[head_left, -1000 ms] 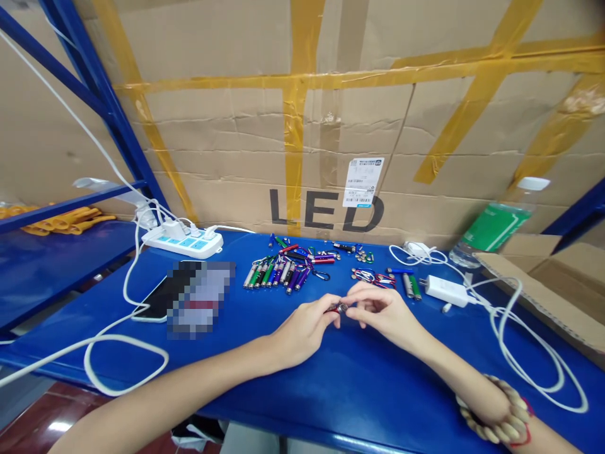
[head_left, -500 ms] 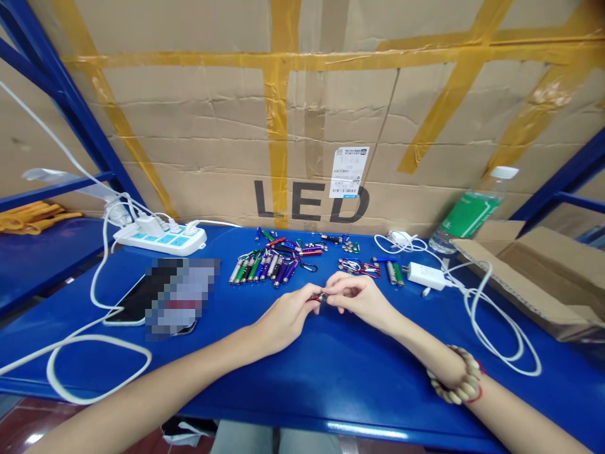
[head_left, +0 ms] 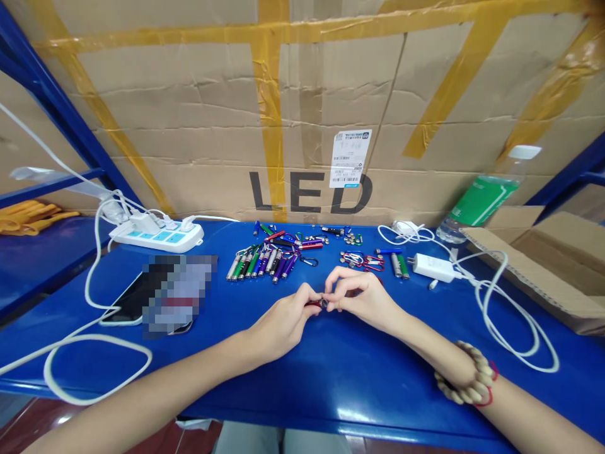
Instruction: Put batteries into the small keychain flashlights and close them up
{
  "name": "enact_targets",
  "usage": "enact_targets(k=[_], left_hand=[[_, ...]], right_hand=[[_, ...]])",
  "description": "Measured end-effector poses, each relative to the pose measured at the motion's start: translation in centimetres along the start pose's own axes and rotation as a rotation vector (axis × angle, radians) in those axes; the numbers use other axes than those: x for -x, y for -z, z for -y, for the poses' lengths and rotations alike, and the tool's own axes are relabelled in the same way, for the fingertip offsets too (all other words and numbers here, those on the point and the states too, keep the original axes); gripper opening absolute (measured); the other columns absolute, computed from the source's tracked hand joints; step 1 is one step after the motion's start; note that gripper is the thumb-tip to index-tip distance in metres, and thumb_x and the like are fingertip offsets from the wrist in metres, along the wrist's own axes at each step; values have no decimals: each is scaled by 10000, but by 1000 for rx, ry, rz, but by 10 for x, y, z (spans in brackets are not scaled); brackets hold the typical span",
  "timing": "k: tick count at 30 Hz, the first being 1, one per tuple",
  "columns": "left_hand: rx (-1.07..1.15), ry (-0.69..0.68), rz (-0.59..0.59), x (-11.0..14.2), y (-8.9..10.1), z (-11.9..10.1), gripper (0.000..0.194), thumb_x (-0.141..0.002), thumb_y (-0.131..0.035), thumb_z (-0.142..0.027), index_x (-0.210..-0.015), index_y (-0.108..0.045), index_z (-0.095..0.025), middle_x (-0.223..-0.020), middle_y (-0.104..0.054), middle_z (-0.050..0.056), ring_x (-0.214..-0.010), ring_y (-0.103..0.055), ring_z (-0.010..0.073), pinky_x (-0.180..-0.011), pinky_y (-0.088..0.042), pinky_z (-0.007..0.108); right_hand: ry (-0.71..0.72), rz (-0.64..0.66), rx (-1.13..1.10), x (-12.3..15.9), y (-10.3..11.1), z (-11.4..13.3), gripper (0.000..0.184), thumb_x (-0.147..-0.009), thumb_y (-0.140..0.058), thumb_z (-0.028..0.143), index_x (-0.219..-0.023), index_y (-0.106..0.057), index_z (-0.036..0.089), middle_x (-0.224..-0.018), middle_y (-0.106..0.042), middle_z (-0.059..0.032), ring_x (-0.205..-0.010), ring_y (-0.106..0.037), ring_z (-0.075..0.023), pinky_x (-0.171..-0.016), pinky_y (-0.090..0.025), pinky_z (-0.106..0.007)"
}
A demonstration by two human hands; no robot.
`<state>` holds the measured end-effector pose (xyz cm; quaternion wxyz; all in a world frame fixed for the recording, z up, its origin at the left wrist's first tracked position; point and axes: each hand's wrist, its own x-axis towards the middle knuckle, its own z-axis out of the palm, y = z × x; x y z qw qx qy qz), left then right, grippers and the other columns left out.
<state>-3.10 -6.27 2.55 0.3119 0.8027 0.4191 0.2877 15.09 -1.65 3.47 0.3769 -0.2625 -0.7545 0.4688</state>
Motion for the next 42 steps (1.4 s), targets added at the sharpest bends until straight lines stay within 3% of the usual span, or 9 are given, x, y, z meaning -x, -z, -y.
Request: enact_targets(k=[9,17,27,42], left_hand=[[37,7,-66,5,-10,2,53,-880,-380,-183,-846,-414,-206,-978,-646,43,-896,-622,163,-713,-458,235],[-23,-38,-116,4,-9,4,73,-872,-398,-180,-809,-429,-201,-921,-650,39,-841,-624,154,-707,-462,235],[-42,-34,-187,3,-12,7,95,-878,-417,-208,-788,-445,-197,-915,-653,41,-839,-628,160,-697,-467,241],[-158,-44,-184,2,-9,9,85,-881,-452,-237,-845,-517,-195,-895,-651,26,-827,-615,148,-738,-465,241]], right_hand=[[97,-24,125,4,-3,-5,326,-694,-700,374,-492,-580,149,-667,-533,-17,-572,-498,-91,-528,-410,-229],[-7,-72,72,4,-9,-5,411,-649,-709,442,-473,-472,156,-614,-522,-3,-533,-472,-87,-491,-380,-221],[-125,-99,-44,6,-13,-5,386,-631,-715,421,-504,-465,156,-627,-509,13,-448,-456,-54,-416,-384,-200],[-217,-101,-56,5,-10,-5,414,-552,-764,451,-490,-490,146,-622,-514,21,-412,-470,-43,-389,-394,-180]])
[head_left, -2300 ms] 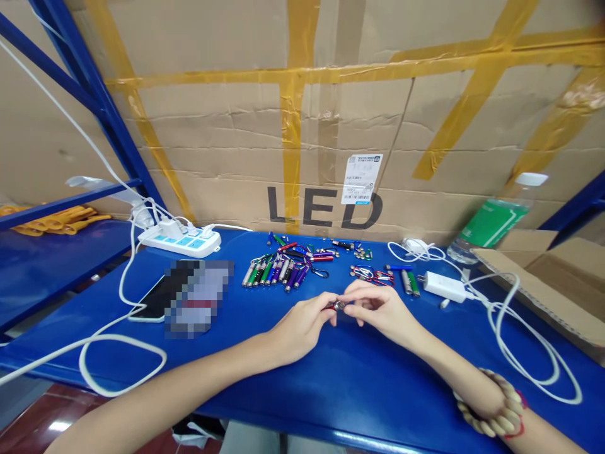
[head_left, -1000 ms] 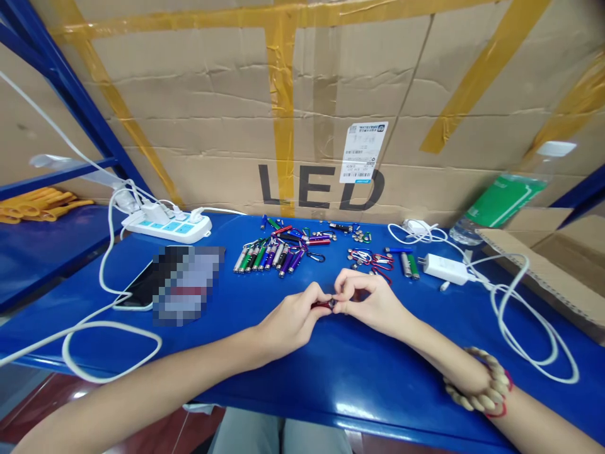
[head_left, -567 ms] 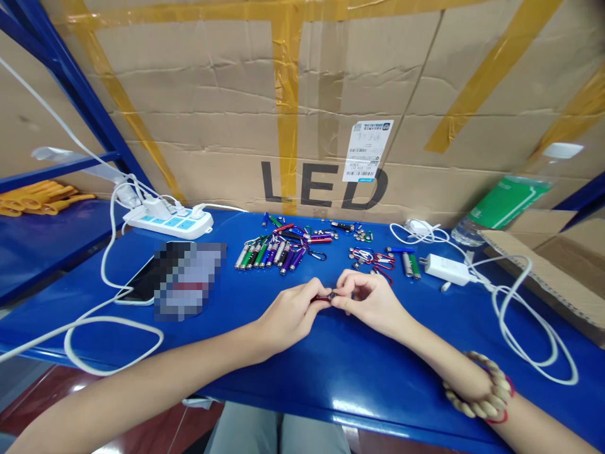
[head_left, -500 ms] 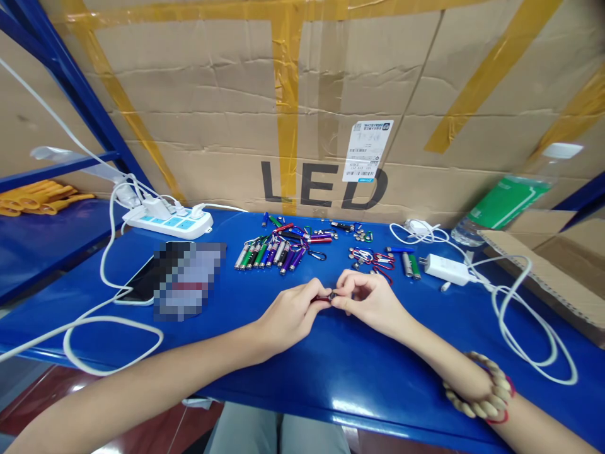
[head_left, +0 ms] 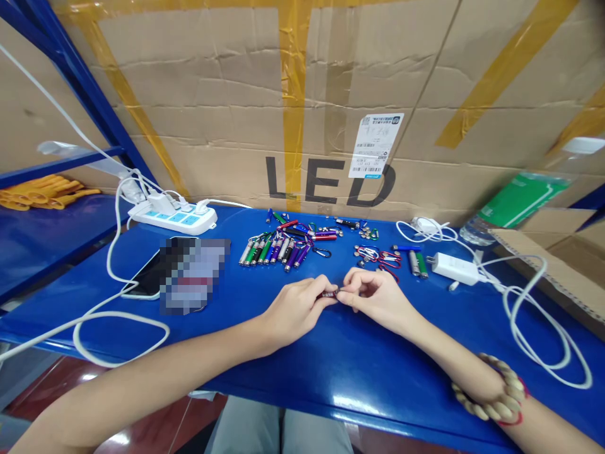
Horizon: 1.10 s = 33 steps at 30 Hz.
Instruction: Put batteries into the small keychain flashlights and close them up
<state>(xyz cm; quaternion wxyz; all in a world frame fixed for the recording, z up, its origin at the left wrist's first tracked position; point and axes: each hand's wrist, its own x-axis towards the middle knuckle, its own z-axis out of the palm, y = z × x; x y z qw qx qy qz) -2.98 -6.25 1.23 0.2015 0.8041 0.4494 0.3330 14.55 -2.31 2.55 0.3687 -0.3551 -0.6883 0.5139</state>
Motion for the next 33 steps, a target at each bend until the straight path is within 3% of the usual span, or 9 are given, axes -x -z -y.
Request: enact_targets(k=[11,33], left_hand=[[23,-33,-26,-3,-1,1,95,-879,-465,-232,-912,-547,-197,-892,-653,14,-805,-619,137,-703,-458,218],[-24,-35,-5,-4,-1,2,107,-879,-461,-227,-950,-539,-214,-900,-654,3,-820,-619,128,-740,-466,221]], right_hand=[[-63,34,-58,0,2,-5,366,-560,-779,373,-510,-501,141,-629,-521,29,-413,-478,-39,-403,-390,-174],[-162,46,-13,0,2,-3,366,-589,-730,430,-535,-497,153,-520,-542,29,-411,-481,-57,-418,-351,-183]])
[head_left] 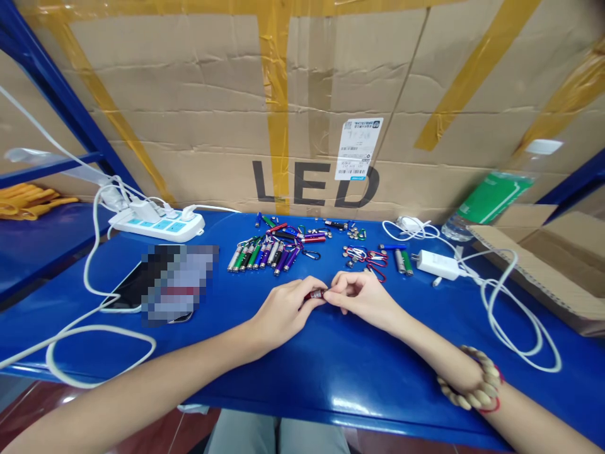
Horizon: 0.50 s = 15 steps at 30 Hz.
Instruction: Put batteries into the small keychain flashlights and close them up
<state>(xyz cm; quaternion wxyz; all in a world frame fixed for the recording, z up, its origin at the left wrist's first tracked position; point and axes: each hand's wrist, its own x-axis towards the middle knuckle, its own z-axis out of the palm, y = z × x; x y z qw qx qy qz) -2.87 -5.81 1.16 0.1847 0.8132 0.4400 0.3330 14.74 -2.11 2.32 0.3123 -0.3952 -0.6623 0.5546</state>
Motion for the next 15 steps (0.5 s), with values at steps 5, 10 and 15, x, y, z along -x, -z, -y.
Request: enact_targets(k=[5,10,15], left_hand=[[-9,11,-6,0,0,-1,101,-871,-473,-209,-949,-536,-209,-860,-651,1,-781,-619,126,-696,-466,211],[-7,16,0,-1,1,-2,91,-869,-481,-204,-941,-535,-210,-852,-651,-3,-775,-618,125,-690,-463,209],[-15,9,-5,-1,1,-2,99,-870,-480,-206,-948,-541,-206,-853,-653,-1,-768,-618,125,-691,-464,211]], right_hand=[[-1,7,-15,0,0,1,363,-581,-735,426,-531,-504,150,-521,-546,29,-410,-474,-54,-423,-351,-185],[-10,5,-13,-1,0,0,353,-590,-731,413,-538,-502,149,-509,-536,32,-411,-471,-54,-424,-341,-182],[-11,20,-18,-1,0,-1,344,-602,-726,406,-547,-505,148,-530,-537,30,-426,-484,-58,-435,-356,-185]])
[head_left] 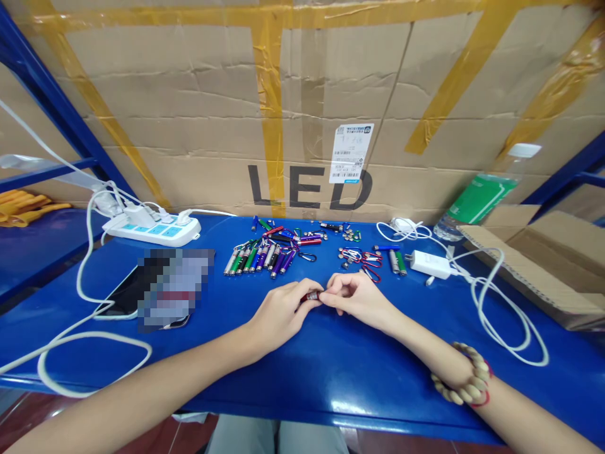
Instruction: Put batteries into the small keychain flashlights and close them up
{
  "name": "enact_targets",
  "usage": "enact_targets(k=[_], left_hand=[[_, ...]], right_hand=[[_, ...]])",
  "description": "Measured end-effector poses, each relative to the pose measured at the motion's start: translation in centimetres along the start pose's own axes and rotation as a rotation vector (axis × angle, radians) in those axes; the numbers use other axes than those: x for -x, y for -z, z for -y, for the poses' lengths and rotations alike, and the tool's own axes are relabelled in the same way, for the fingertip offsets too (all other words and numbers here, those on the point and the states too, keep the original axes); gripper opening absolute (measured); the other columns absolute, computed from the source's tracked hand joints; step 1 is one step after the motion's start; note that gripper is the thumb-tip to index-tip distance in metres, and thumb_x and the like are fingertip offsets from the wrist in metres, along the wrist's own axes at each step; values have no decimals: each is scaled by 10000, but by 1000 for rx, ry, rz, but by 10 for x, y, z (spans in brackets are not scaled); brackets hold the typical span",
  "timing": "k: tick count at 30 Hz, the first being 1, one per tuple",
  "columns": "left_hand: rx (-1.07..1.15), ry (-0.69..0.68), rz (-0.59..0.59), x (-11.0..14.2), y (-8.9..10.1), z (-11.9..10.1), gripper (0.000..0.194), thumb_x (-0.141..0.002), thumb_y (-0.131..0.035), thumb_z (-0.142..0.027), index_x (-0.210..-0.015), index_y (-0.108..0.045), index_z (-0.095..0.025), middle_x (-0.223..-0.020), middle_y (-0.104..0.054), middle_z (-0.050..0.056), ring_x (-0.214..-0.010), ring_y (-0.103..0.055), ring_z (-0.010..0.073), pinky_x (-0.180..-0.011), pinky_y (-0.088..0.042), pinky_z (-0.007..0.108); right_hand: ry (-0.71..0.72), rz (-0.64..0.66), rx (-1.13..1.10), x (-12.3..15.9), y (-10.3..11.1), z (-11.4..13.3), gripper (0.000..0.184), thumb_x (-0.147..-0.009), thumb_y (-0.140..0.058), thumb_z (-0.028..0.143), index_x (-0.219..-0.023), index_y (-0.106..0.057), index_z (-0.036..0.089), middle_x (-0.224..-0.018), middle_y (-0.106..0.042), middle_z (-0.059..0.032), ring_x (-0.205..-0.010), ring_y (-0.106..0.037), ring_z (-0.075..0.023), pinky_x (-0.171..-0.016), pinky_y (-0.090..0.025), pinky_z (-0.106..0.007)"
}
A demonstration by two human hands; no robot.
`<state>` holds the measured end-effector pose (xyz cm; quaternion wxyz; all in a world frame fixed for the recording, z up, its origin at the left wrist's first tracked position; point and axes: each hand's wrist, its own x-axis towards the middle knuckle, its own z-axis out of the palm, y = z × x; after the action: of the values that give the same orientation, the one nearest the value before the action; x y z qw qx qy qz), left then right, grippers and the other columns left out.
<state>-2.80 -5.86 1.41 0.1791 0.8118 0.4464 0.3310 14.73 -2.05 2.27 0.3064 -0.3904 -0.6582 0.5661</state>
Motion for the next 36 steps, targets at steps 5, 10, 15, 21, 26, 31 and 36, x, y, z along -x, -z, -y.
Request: enact_targets(k=[5,10,15,21,26,31,36], left_hand=[[-53,-30,-22,-2,2,0,136,-877,-466,-205,-985,-549,-208,-882,-656,8,-786,-617,133,-725,-468,227],[-97,-48,-68,-4,3,0,141,-874,-473,-198,-986,-557,-204,-894,-662,10,-802,-624,138,-734,-473,231],[-119,-49,-115,-4,5,-2,147,-877,-461,-188,-974,-570,-206,-927,-669,11,-831,-629,139,-763,-477,235],[-150,1,-145,-4,5,-3,156,-877,-462,-209,-973,-585,-210,-965,-673,13,-868,-632,147,-771,-491,241],[-154,18,-81,-4,4,-3,186,-890,-433,-211,-1000,-583,-211,-1007,-667,16,-913,-627,156,-799,-491,260],[-135,33,-54,-4,5,-2,194,-894,-427,-213,-1017,-577,-220,-1012,-666,6,-916,-625,149,-811,-483,254],[-122,45,-42,-4,5,-1,202,-900,-417,-223,-1025,-576,-221,-1028,-662,5,-930,-621,149,-822,-477,253]], right_hand=[[67,-45,39,1,-1,3,342,-611,-728,396,-533,-513,142,-592,-524,29,-423,-469,-45,-431,-356,-187],[157,-99,88,2,-3,3,326,-675,-683,405,-556,-530,142,-664,-521,17,-436,-467,-42,-432,-360,-196],[237,-124,162,2,-4,2,263,-742,-629,386,-653,-585,143,-711,-542,-1,-440,-481,-48,-433,-374,-202],[371,-230,264,4,-4,4,246,-710,-682,334,-896,-658,175,-822,-608,-27,-474,-475,-49,-436,-411,-200],[378,-178,196,3,-4,1,200,-723,-670,357,-780,-689,166,-826,-617,-49,-458,-512,-61,-412,-440,-218],[332,-153,159,3,-4,-2,200,-735,-658,355,-796,-695,168,-828,-620,-47,-414,-502,-49,-391,-431,-216],[317,-144,162,3,-5,-2,194,-743,-649,343,-802,-693,163,-818,-612,-43,-410,-500,-42,-392,-417,-205]])
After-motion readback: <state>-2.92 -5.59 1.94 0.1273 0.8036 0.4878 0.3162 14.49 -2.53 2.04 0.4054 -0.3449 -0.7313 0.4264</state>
